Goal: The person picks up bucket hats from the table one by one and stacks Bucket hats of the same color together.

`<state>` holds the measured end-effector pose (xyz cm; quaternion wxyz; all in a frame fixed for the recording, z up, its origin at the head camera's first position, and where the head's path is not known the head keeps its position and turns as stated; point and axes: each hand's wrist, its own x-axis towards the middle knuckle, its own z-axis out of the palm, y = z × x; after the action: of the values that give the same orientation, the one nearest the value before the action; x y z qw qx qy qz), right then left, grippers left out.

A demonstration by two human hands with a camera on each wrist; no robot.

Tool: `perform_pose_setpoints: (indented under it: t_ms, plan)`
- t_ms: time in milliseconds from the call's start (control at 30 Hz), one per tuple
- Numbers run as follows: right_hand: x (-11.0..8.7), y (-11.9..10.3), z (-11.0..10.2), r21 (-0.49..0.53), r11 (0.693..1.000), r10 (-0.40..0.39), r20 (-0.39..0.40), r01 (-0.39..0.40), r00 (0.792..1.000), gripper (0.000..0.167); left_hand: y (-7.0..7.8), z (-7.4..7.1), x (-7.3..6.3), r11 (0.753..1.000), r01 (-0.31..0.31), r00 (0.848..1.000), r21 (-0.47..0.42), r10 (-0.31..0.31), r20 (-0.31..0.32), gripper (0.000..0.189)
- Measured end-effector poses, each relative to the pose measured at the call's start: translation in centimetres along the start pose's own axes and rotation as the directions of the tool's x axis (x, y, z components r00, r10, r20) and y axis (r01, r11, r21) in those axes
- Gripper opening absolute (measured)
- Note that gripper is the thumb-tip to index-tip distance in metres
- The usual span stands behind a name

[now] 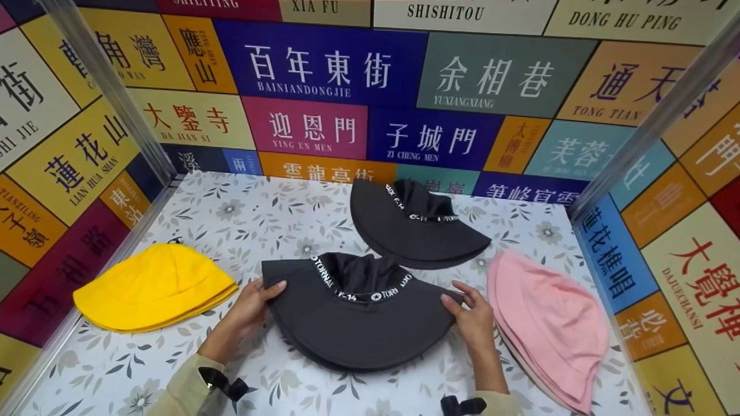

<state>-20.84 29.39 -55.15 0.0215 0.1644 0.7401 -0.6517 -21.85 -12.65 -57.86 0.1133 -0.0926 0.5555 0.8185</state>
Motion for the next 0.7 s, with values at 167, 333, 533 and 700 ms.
perform_pose_setpoints:
  t_ms: [167,333,533,700]
  plan:
    - [0.3,0.9,0.2,0.061,0.998,0.035,-0.01,-0.035,0.999,0.03,-0.1,-0.8,0.1,0.999,0.027,0.997,0.034,-0.024,-0.073,0.048]
    - [0.7,2.1,0.6,-0.135,0.989,0.044,-0.085,-0.055,0.995,0.045,-0.6,-1.0,0.4,0.996,0.015,0.995,0.086,-0.006,-0.1,0.045]
    - [1.2,3.2,1.0,-0.289,0.955,0.033,-0.14,-0.072,0.99,0.041,-0.9,-0.7,0.8,0.959,0.067,0.987,0.275,-0.023,-0.158,0.042]
    - [1.7,3.4,1.2,-0.339,0.939,0.013,-0.138,-0.059,0.99,0.038,-1.0,-0.7,1.0,0.932,0.11,0.976,0.345,-0.035,-0.217,0.042]
